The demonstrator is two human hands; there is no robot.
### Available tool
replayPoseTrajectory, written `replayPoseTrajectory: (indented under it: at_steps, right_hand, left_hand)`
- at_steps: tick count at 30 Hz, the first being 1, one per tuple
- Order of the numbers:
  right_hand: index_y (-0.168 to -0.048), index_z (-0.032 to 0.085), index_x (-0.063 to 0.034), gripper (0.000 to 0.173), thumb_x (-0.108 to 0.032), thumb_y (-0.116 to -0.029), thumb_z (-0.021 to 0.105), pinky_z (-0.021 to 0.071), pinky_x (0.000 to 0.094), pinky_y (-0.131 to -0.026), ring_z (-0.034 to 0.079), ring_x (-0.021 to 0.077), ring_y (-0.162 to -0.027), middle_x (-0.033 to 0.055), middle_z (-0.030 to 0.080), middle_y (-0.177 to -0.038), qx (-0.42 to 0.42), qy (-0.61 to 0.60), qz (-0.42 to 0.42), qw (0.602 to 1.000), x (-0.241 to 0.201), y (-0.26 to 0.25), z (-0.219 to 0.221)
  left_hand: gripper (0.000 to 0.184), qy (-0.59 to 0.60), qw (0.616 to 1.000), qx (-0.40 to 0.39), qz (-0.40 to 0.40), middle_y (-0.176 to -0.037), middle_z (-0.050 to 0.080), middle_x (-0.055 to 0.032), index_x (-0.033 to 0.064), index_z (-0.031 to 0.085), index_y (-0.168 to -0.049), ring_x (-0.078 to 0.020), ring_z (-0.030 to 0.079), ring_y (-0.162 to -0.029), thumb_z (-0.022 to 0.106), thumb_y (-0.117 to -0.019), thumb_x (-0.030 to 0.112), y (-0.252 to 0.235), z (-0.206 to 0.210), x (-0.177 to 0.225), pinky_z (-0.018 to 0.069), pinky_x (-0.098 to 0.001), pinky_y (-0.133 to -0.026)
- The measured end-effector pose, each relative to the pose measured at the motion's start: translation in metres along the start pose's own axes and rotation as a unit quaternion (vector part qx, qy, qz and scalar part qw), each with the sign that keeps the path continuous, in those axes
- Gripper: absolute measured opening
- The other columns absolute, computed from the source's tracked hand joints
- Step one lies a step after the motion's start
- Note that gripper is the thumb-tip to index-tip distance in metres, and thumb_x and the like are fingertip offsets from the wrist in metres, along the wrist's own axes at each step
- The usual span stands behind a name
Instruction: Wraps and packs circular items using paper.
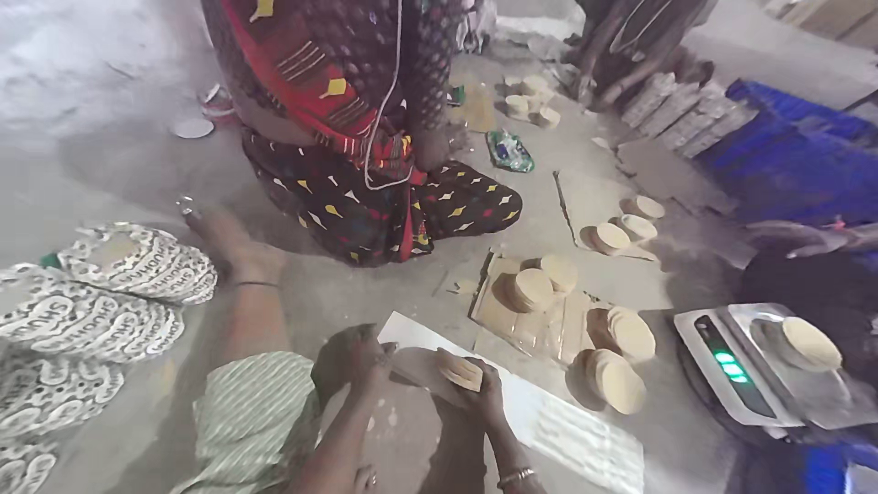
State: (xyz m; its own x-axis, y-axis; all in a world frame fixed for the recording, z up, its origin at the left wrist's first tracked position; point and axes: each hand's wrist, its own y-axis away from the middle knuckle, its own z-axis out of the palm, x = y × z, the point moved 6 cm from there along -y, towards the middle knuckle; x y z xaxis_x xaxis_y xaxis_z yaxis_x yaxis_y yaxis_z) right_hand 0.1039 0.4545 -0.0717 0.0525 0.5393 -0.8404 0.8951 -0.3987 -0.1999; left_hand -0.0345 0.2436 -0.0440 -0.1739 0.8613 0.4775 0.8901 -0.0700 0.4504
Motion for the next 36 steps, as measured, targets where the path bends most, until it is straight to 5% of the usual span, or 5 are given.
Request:
replayPoseTrajectory:
  at_steps: [4,14,29,32,36]
  right_hand:
    - [-0.11,0.076,0.0031,0.044,-0.014,-0.0708,0.085,0.0464,0.0598,-0.096,0.069,0.0395,-0.097,0.0158,0.077,-0.105,0.003,-0.004,0.027,1.0,0.005,0.0,-0.002]
    - [-0.11,0.076,0.0005,0.044,-0.017,-0.0715,0.085,0.0475,0.0557,-0.093,0.069,0.0335,-0.094,0.0136,0.077,-0.105,0.023,-0.025,0.016,0.999,0.009,0.004,-0.003]
    - [-0.109,0.076,0.0025,0.044,-0.017,-0.0705,0.083,0.0481,0.0567,-0.091,0.068,0.0381,-0.096,0.0152,0.077,-0.105,0.036,-0.017,-0.002,0.999,0.014,0.006,-0.002]
    - [-0.11,0.076,0.0023,0.044,-0.017,-0.0711,0.083,0.0489,0.0562,-0.091,0.068,0.038,-0.097,0.0155,0.076,-0.104,0.039,-0.024,-0.007,0.999,0.017,0.007,-0.001]
    - [-0.11,0.076,0.0004,0.043,-0.02,-0.0725,0.083,0.0494,0.0547,-0.091,0.069,0.0347,-0.094,0.014,0.077,-0.104,0.035,-0.016,-0.004,0.999,0.015,0.007,-0.001]
  left_hand:
    - [0.053,-0.06,0.998,-0.018,-0.03,-0.153,0.043,-0.0294,0.0003,0.058,-0.139,-0.0455,0.04,-0.144,0.067,-0.0985,0.034,-0.006,0.013,0.007,0.0365,-0.0565,-0.116]
    - [0.037,0.229,0.973,0.019,0.015,-0.11,0.07,-0.0239,-0.0059,0.068,-0.121,-0.0346,0.067,-0.104,0.079,-0.0892,0.008,-0.012,0.001,-0.006,0.0509,-0.0528,-0.096]
    - [0.026,0.188,0.97,0.149,0.052,-0.108,0.07,-0.0267,-0.0041,0.075,-0.102,-0.0411,0.066,-0.105,0.077,-0.0924,0.02,0.02,-0.016,0.005,0.0487,-0.0589,-0.097]
    - [0.018,0.291,0.938,0.167,0.081,-0.087,0.069,-0.0118,-0.0035,0.072,-0.092,-0.0176,0.064,-0.08,0.078,-0.0896,0.013,0.018,-0.017,0.006,0.0528,-0.0367,-0.078]
    - [0.039,0.565,0.819,0.003,0.1,-0.127,0.062,-0.0137,-0.0104,0.044,-0.139,-0.0087,0.063,-0.109,0.041,-0.1037,0.005,0.013,0.024,-0.002,0.0532,-0.0267,-0.097]
